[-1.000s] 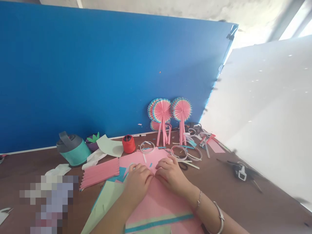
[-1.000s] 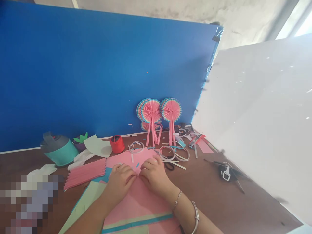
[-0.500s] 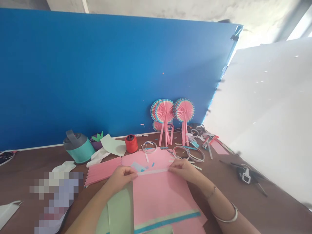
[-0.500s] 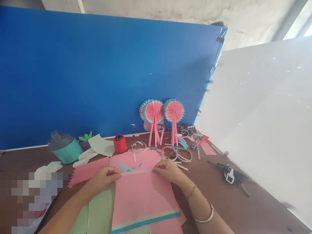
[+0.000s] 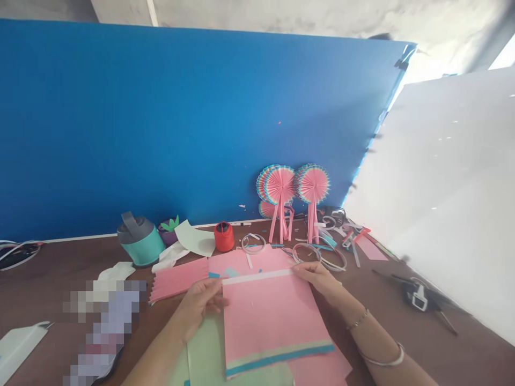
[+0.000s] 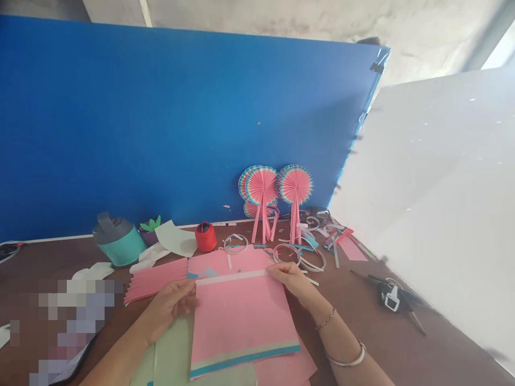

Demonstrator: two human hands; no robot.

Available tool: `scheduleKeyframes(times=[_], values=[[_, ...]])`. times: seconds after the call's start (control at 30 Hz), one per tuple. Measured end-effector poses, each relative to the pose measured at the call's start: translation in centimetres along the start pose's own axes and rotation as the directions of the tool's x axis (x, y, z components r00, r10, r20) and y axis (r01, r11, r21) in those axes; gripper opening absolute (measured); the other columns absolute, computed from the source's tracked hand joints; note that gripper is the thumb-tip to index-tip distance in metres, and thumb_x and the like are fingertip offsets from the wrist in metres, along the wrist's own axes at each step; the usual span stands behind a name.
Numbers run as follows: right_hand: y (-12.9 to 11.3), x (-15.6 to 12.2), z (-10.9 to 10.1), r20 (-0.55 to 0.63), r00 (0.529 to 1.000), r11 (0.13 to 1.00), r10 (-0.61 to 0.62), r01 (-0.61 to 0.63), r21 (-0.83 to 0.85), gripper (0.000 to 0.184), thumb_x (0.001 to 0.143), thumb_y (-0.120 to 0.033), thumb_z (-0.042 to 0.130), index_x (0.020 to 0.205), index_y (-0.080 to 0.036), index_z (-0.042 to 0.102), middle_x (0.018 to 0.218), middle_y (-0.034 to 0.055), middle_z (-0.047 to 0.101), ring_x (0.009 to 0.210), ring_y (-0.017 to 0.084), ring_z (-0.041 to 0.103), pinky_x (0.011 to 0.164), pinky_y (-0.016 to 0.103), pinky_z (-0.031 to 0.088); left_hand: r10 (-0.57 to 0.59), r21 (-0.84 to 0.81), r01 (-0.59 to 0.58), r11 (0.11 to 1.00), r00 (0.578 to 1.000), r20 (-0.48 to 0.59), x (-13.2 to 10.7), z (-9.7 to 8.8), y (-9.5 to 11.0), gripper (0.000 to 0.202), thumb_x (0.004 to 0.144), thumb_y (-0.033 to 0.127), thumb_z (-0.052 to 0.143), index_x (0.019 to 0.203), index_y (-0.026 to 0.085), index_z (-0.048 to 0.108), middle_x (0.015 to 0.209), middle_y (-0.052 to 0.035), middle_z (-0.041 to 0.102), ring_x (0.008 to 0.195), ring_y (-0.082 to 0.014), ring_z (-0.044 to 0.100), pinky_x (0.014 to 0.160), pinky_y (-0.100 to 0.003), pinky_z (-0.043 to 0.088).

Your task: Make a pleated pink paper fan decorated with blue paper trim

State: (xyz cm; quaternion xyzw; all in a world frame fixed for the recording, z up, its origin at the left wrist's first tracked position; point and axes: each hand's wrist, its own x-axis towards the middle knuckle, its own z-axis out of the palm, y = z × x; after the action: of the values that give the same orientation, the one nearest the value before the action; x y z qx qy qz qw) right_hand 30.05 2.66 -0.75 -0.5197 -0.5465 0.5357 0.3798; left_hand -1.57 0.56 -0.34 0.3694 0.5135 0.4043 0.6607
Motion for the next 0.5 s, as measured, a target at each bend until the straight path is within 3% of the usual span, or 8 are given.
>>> scheduleKeyframes(times=[0.13, 0.33, 0.5], values=[[0.8, 0.4, -0.1, -0.039, 0.999, 0.999, 0.027, -0.026, 0.028, 0.045, 0.064, -0.059, 0.07, 0.067, -0.014, 0.068, 0.065, 0.0022, 0.06, 0.06, 0.013, 0.048, 0.056, 0.025, 0.036, -0.014, 0.075, 0.013, 0.997, 1.0, 0.013, 0.0, -0.1, -0.1, 0.034, 0.059, 0.04, 0.08, 0.075, 0.014, 0.064, 0.068, -0.0018, 0.066, 0.069, -0.0147, 0.067, 0.055, -0.017, 0.045], [0.8, 0.5, -0.1, -0.072, 0.996, 0.999, 0.043, -0.041, 0.034, 0.048, 0.063, -0.061, 0.07, 0.067, -0.014, 0.068, 0.064, 0.0022, 0.061, 0.057, 0.012, 0.05, 0.054, 0.024, 0.038, -0.017, 0.05, 0.018, 0.999, 1.0, -0.021, -0.3, 0.3, 0.1, 0.033, 0.062, 0.043, 0.077, 0.069, 0.016, 0.058, 0.062, 0.0004, 0.065, 0.064, -0.0128, 0.067, 0.053, -0.017, 0.045], [-0.1, 0.1, 0.2, -0.067, 0.996, 0.997, 0.053, -0.05, 0.053, 0.046, 0.065, -0.059, 0.069, 0.07, -0.014, 0.068, 0.063, 0.0029, 0.063, 0.057, 0.013, 0.051, 0.053, 0.025, 0.038, -0.029, 0.031, 0.029, 0.999, 1.0, 0.006, -0.5, 0.4, 0.3, 0.036, 0.058, 0.039, 0.08, 0.078, 0.016, 0.061, 0.071, -0.0015, 0.069, 0.074, -0.0136, 0.067, 0.065, -0.019, 0.049]])
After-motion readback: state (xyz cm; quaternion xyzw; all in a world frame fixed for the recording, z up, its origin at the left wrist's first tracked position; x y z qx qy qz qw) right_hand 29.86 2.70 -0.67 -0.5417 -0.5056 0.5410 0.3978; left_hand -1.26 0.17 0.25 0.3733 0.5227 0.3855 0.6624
